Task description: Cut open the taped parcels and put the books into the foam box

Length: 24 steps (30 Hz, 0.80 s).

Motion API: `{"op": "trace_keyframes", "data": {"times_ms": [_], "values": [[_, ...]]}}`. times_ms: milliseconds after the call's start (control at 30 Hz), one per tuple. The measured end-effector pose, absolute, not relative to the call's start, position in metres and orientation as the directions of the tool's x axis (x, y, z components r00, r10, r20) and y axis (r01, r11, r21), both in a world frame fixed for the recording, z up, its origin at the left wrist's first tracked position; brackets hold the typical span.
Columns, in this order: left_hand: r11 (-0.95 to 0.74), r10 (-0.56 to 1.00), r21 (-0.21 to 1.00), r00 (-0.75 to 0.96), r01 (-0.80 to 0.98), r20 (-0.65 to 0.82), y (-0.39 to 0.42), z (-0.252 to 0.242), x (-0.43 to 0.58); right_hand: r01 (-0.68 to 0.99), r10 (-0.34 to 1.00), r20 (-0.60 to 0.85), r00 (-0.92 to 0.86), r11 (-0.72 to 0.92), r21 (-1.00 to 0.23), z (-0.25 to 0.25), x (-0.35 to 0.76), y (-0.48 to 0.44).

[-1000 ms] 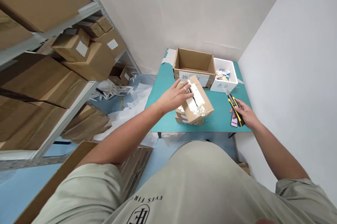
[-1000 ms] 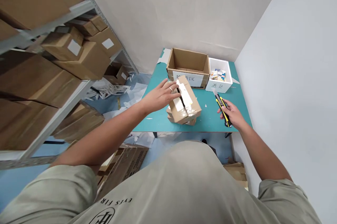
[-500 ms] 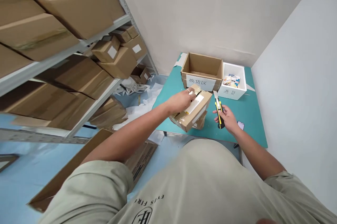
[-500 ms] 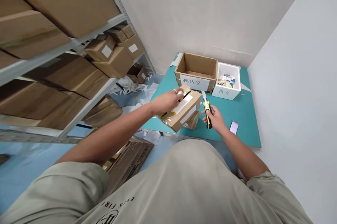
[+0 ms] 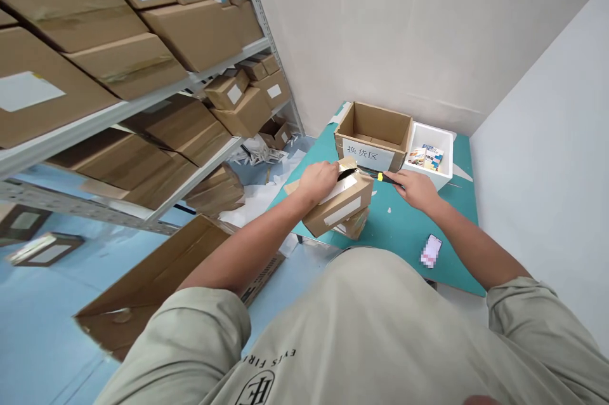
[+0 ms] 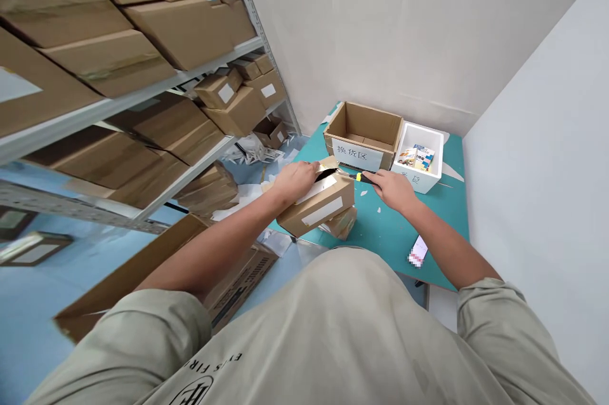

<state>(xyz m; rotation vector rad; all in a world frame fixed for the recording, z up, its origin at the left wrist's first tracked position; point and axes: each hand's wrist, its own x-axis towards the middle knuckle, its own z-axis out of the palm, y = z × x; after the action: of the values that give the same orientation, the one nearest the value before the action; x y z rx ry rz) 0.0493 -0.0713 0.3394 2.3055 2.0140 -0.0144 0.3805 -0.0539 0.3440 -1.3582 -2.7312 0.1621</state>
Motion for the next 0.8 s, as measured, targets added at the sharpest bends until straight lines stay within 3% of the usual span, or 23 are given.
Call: {"op": "trace_keyframes", "data": {"times_ms": [100, 267, 567, 800], "values": [[-0.151, 0.986, 0.009, 0.152, 0.988, -0.062, -0.069, 0.342, 0.048, 0.744, 0.744, -0.021, -0.668, 0.669, 0.004, 0.351, 0.368, -0.038], [-0.162, 0.983, 0.011, 0.163, 0.987, -0.09, -0.071, 0.343, 0.048, 0.681, 0.691, -0.069, -0.72, 0.722, 0.127, 0.353, 0.346, -0.017], [-0.18, 0.98, 0.002, 0.18, 0.984, -0.091, -0.078, 0.349, 0.042, 0.603, 0.628, -0.058, -0.776, 0.766, 0.222, 0.355, 0.344, 0.001], [-0.178, 0.978, 0.004, 0.178, 0.984, -0.106, -0.076, 0.362, 0.035, 0.585, 0.613, -0.078, -0.786, 0.779, 0.223, 0.351, 0.343, 0.009]]}}
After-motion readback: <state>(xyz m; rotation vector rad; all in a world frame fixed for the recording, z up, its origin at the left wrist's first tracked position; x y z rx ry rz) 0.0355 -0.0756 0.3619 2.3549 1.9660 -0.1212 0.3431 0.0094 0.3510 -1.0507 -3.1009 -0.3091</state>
